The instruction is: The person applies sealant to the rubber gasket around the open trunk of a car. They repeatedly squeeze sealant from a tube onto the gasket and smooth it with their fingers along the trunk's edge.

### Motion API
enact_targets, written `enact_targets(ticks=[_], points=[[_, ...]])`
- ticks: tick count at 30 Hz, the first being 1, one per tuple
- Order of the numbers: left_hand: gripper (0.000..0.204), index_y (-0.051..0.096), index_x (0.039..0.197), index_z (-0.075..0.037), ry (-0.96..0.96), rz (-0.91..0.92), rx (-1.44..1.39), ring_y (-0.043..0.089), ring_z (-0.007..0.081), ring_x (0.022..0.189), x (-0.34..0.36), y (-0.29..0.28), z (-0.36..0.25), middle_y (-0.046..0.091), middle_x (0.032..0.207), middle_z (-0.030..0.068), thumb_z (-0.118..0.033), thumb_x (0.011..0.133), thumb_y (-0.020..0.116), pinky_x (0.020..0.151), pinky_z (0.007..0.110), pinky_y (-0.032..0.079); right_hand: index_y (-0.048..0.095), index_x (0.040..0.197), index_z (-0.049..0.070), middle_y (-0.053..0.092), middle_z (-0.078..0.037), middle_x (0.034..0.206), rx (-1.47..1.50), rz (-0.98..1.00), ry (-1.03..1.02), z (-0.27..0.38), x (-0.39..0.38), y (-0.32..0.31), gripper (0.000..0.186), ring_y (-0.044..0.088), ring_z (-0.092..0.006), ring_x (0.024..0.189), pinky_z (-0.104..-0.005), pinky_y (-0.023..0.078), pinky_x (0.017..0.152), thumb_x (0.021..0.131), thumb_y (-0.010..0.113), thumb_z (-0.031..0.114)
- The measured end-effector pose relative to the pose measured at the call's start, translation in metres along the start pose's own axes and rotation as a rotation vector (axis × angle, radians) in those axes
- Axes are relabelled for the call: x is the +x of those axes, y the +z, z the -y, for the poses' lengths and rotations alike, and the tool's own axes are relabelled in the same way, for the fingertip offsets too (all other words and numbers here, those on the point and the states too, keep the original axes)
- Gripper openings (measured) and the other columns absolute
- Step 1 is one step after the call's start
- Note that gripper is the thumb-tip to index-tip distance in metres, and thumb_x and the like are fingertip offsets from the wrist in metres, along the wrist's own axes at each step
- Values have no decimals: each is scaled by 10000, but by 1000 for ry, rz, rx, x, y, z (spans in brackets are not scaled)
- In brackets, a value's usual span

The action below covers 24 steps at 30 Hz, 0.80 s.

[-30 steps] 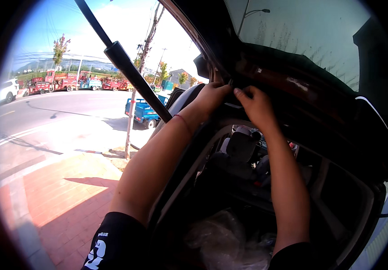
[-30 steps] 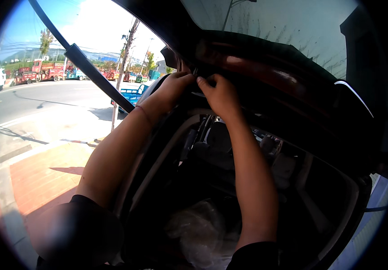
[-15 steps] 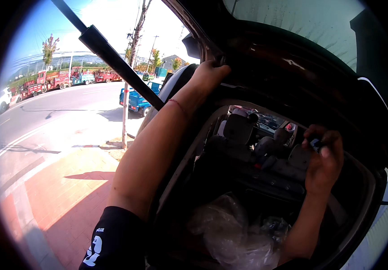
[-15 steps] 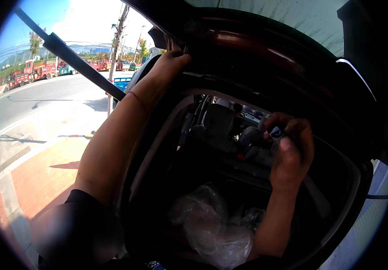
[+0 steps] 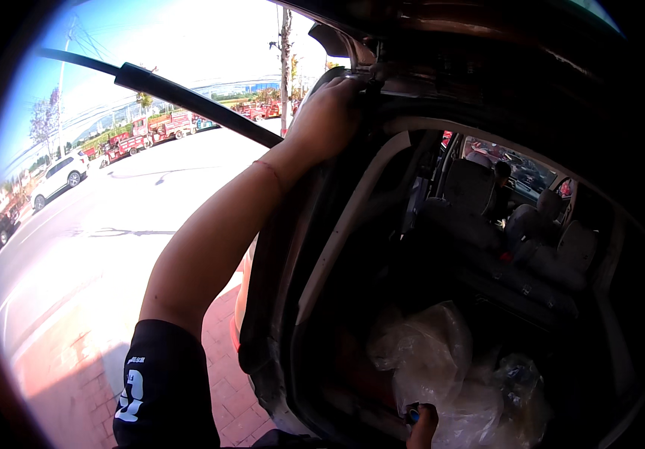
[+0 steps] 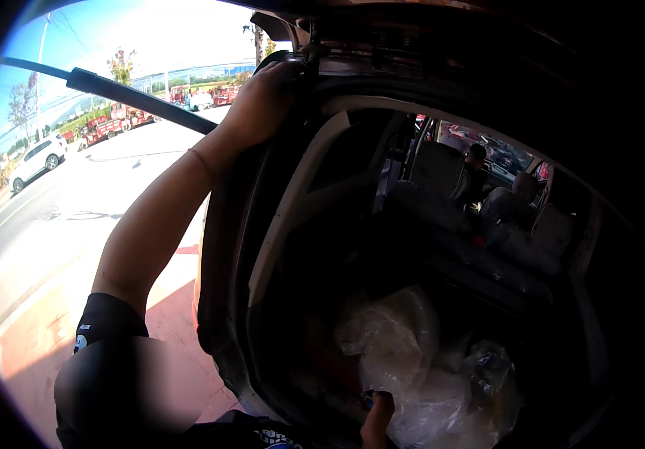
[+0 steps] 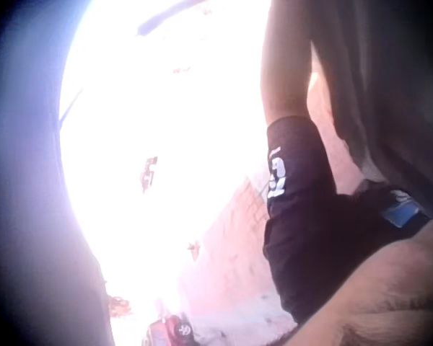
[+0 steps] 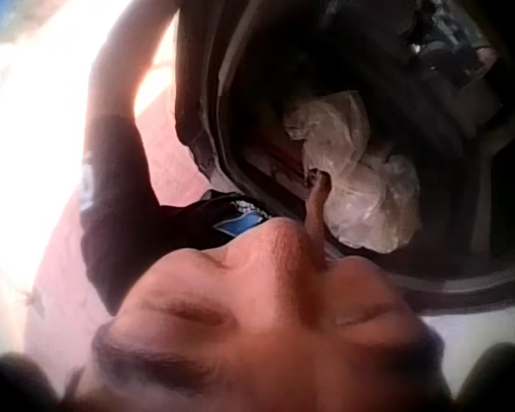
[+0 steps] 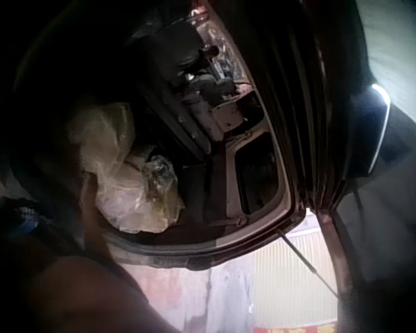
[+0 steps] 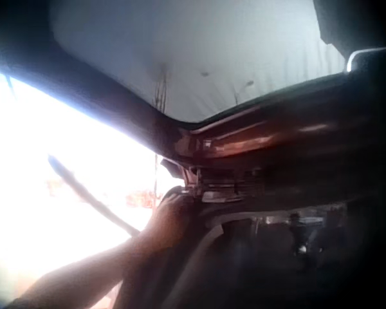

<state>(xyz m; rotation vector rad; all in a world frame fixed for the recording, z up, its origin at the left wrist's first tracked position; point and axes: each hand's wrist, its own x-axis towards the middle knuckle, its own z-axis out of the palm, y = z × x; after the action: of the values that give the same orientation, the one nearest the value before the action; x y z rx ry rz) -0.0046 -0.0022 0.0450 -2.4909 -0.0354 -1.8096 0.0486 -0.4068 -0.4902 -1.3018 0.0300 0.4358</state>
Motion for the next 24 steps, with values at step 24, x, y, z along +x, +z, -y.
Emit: enact_targets(ticks=[24], points=[[370, 577, 1215, 6, -154, -168, -242, 660, 333, 915, -215, -30, -104, 630, 1037, 159, 82, 853, 584, 794, 389, 545, 583, 1157, 44, 669, -96, 1005, -265, 342, -89, -15, -12, -3, 319, 624, -178, 873, -311, 514, 777, 1014, 610, 328]])
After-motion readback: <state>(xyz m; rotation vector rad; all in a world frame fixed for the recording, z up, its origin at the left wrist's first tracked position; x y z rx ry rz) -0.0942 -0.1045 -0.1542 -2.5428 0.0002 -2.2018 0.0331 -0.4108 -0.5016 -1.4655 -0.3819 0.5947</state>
